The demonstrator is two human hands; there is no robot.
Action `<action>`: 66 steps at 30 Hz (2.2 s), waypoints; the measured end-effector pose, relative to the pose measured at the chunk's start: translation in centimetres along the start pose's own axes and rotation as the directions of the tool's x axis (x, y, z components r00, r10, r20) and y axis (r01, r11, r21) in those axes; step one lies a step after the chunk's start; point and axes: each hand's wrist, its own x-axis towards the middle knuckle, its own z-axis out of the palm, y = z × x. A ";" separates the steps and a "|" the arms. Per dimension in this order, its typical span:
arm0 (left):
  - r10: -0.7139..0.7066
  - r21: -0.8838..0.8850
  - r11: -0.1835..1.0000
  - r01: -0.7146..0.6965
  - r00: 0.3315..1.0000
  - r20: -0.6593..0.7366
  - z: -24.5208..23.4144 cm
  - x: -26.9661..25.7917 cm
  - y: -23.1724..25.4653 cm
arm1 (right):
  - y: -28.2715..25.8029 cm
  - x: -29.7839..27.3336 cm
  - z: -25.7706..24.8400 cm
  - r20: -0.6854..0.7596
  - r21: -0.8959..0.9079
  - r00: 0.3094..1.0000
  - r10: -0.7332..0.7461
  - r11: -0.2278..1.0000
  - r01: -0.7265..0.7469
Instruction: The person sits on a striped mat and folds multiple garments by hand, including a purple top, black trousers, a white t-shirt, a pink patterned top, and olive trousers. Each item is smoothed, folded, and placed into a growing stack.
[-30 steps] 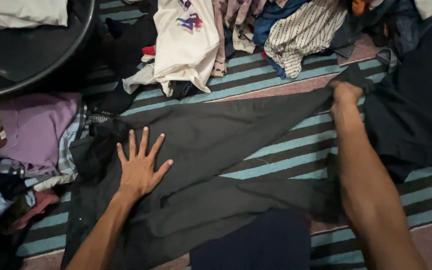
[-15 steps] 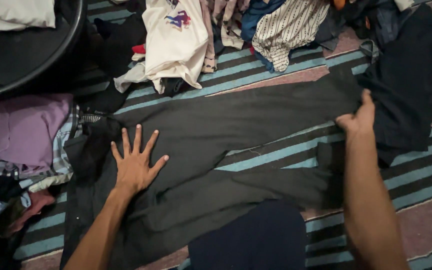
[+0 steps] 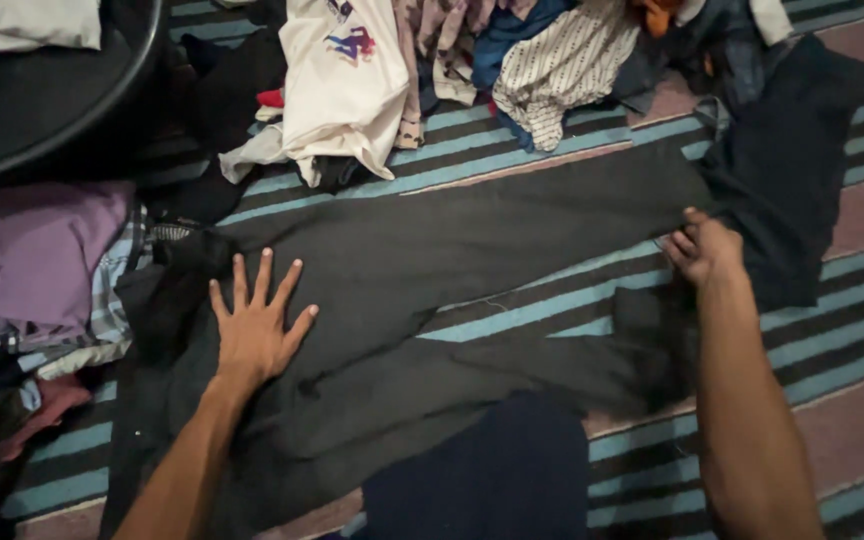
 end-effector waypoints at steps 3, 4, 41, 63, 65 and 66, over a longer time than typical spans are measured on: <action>-0.019 0.009 1.000 0.019 0.997 0.081 -0.3 -0.1 -0.1 | 2.9 -4.9 -2.1 0.243 -0.363 0.838 -0.489 0.755 0.546; -0.032 0.026 0.999 0.029 0.992 0.120 -0.5 -0.5 -0.1 | 3.3 -6.6 -3.1 0.255 -0.528 0.824 -0.506 0.641 0.557; 0.392 -0.113 0.919 -0.379 0.909 0.142 -8.6 -22.5 -5.0 | 4.4 -14.6 -16.2 -0.285 -0.296 0.871 -0.399 0.901 0.317; 0.049 -0.237 0.971 -0.005 0.982 0.180 -12.3 -24.1 -12.1 | -0.6 -13.3 -16.5 -0.064 0.453 0.908 -0.415 0.798 0.397; -0.241 -0.386 0.856 0.343 0.927 0.288 -12.8 -23.5 -12.9 | -1.8 -12.4 -15.6 -0.028 0.414 0.911 -0.410 0.825 0.384; -0.282 -0.403 0.840 0.363 0.927 0.246 -13.1 -23.0 -13.1 | -2.3 -11.8 -14.9 -0.002 0.393 0.912 -0.410 0.838 0.378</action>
